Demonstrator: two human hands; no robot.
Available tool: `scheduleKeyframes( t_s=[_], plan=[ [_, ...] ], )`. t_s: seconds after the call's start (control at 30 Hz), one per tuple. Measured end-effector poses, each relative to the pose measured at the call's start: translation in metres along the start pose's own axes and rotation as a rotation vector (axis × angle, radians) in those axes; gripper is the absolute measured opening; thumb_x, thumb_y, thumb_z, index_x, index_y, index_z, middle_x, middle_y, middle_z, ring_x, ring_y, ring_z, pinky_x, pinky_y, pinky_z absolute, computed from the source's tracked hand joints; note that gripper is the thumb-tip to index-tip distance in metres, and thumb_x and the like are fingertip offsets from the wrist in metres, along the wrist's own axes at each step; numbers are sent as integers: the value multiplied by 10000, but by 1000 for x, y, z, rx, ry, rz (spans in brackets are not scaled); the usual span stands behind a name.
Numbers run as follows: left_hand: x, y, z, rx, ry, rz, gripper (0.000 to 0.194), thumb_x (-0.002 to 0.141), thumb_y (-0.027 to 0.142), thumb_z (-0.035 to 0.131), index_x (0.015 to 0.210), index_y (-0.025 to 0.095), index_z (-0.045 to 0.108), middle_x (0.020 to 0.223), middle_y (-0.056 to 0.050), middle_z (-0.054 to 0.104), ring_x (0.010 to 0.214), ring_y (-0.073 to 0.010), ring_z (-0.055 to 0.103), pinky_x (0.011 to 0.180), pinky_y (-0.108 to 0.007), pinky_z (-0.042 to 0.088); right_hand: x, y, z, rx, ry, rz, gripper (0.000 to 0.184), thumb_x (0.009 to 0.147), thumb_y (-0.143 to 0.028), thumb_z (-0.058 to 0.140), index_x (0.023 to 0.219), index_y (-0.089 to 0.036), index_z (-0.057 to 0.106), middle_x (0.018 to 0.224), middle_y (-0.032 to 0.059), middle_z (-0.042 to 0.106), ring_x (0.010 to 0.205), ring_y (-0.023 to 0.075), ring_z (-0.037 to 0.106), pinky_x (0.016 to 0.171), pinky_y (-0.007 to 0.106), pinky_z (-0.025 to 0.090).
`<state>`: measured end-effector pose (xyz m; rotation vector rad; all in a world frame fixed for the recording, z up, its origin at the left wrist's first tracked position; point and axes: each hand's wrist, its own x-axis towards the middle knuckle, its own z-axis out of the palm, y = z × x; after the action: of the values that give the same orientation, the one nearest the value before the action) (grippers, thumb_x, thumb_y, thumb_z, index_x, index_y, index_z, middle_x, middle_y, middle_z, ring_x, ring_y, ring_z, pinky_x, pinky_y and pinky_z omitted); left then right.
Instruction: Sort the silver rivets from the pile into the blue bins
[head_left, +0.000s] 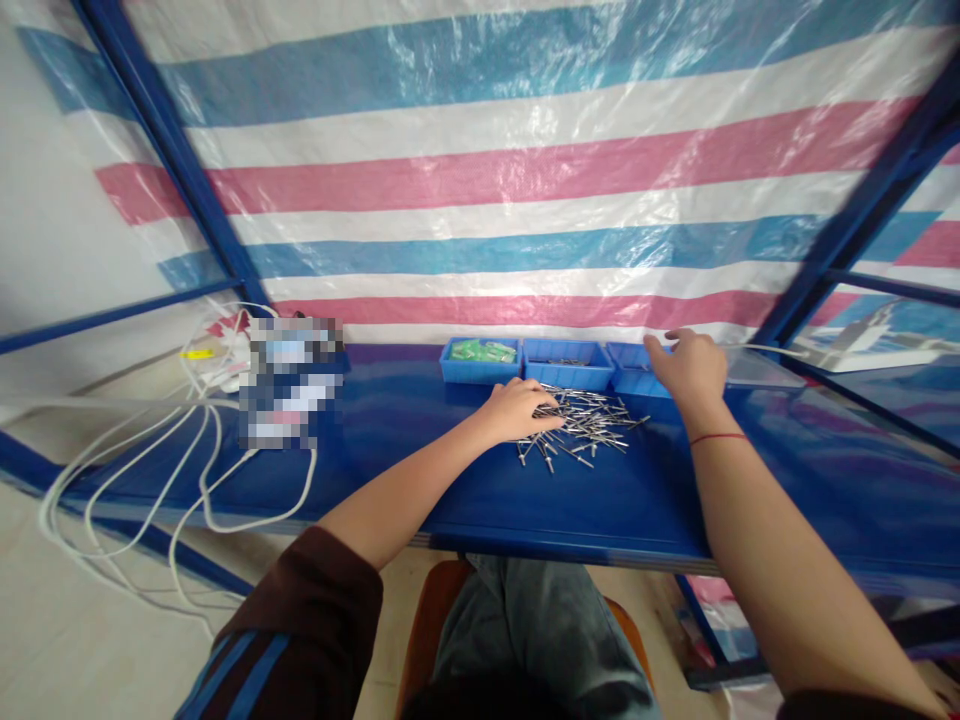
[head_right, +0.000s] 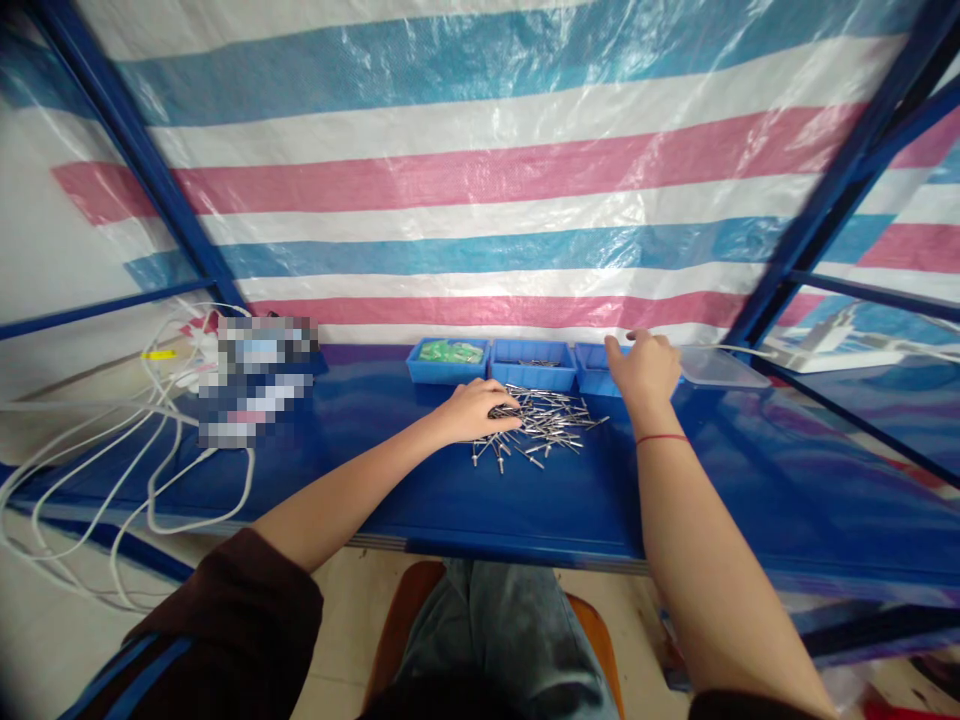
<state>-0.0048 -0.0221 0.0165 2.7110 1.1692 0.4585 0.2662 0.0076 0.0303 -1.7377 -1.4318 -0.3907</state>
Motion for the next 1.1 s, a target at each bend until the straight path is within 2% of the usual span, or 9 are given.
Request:
scheduleKeyframes(
  t_s=[0.1,0.2,0.4,0.47,0.53,0.63,0.7,0.97,1.1],
  plan=[
    [0,1,-1,9,-5,4,281,875,446,531,1062,285,665,1146,-40,613,1092,-264,528,905,-433,405,-1,-6,2,-26,45,41,389,798,-384,468,1004,-111,655,827,161,657,823,294,590,766,428,424],
    [1,2,-2,26,23,24,207,893,344,509,959,268,690,1051,-26,641,1017,-233,563,863,-385,422,-4,-21,0,13,-11,-23,369,777,-355,494,992,-109,665,836,155,669,827,286,597,780,407,429],
    [1,2,0,87,93,27,237,918,303,447,882,225,667,1020,-33,640,969,-220,570,826,-354,426,-9,-40,-4,112,-130,-100,306,758,-341,514,916,-144,688,835,125,687,803,271,616,777,392,450],
    [2,1,0,68,158,10,247,934,285,416,891,210,647,1012,-37,641,958,-209,577,823,-342,432,-11,-45,-7,192,-222,-113,262,745,-311,527,876,-156,692,841,109,698,786,254,622,772,382,456],
    [3,0,-1,17,254,-4,240,944,258,396,901,191,622,976,-41,644,935,-194,585,821,-324,439,-14,-53,-10,343,-371,-176,228,756,-311,529,829,-169,691,865,88,710,796,232,627,782,366,461],
    [7,-4,-2,-79,393,10,200,943,224,398,903,178,589,936,-42,643,905,-171,588,830,-301,445,-21,-68,-14,568,-571,-312,277,805,-399,523,815,-180,693,899,64,718,851,215,630,796,346,464],
    [9,-6,-1,-137,454,36,166,936,204,415,904,174,575,923,-41,642,887,-163,589,830,-293,450,-26,-76,-15,627,-634,-366,316,807,-450,537,825,-179,699,881,62,719,832,210,629,768,339,467],
    [10,-4,-1,-249,564,48,126,926,215,461,883,170,571,875,-39,645,832,-157,601,810,-300,471,-36,-87,-9,663,-715,-396,352,807,-484,554,822,-166,706,760,46,689,685,167,584,656,307,439],
    [11,-3,-2,-334,601,41,100,905,255,518,896,173,575,866,-32,649,788,-145,609,758,-289,490,-39,-90,-6,710,-700,-381,428,799,-550,551,763,-149,697,723,51,672,654,161,558,638,306,425]
  ],
)
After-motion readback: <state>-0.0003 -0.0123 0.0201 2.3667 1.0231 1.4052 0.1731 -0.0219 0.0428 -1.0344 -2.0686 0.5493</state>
